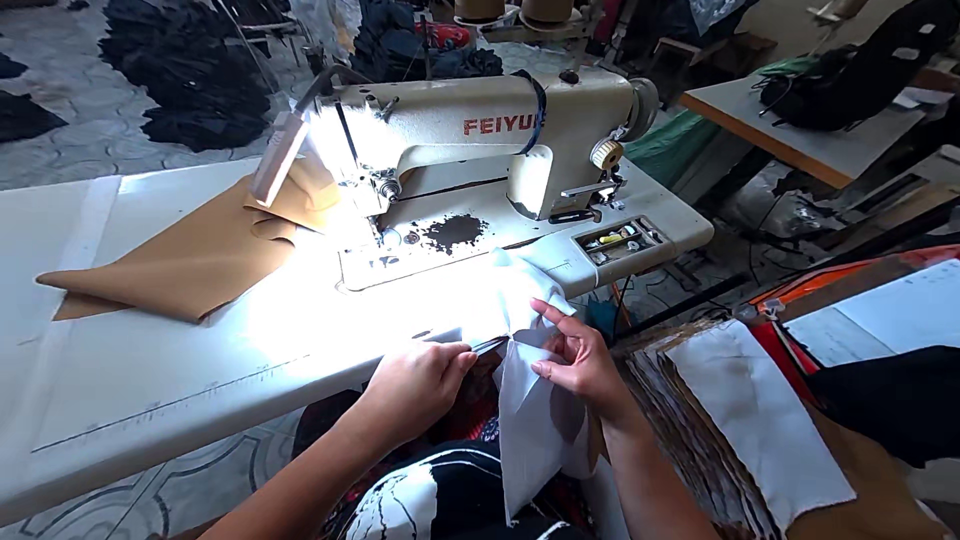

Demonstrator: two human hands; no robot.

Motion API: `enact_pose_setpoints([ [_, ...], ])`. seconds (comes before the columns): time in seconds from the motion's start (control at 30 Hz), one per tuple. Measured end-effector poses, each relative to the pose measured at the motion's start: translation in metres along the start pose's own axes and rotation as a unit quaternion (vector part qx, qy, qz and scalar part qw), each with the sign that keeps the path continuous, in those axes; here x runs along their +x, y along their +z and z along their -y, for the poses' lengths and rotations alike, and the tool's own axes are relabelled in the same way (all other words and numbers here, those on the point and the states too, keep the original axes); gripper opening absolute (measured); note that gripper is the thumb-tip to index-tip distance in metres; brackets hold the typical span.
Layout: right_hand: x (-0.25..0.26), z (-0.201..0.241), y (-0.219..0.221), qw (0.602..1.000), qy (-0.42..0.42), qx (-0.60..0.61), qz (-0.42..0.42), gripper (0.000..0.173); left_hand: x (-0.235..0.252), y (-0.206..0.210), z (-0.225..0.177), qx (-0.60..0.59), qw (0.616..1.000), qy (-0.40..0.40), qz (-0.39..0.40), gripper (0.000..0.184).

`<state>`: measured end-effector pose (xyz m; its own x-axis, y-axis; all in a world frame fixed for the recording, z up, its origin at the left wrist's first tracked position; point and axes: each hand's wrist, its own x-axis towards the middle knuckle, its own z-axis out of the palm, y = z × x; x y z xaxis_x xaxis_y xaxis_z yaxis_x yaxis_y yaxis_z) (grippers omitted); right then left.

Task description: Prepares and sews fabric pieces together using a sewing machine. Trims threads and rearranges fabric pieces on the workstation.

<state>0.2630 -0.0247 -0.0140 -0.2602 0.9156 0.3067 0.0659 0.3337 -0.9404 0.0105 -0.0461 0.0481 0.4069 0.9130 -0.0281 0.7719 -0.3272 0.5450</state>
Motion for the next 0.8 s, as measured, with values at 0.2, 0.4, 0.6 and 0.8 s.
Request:
enact_pose_setpoints([
  [0.2, 0.0, 0.002, 0.004, 1.0, 0.008, 0.008, 0.012, 0.073, 0.013, 0.005, -0.003, -0.019, 0.999, -0.005, 0.032, 0.043],
  [0.4, 0.0, 0.003, 0.0, 1.0, -0.002, 0.004, 0.015, 0.069, 0.026, 0.015, -0.005, -0.03, 0.999, 0.017, 0.024, 0.038],
  [0.6, 0.006, 0.022, -0.049, 0.954, -0.138, -0.014, -0.266, 0.03, 0.043, 0.014, 0.006, -0.029, 0.998, 0.04, 0.031, 0.04],
  [0.8, 0.008, 0.042, -0.066, 0.939, -0.152, -0.059, -0.303, 0.036, 0.113, 0.032, 0.048, -0.004, 0.984, 0.052, -0.169, 0.027],
])
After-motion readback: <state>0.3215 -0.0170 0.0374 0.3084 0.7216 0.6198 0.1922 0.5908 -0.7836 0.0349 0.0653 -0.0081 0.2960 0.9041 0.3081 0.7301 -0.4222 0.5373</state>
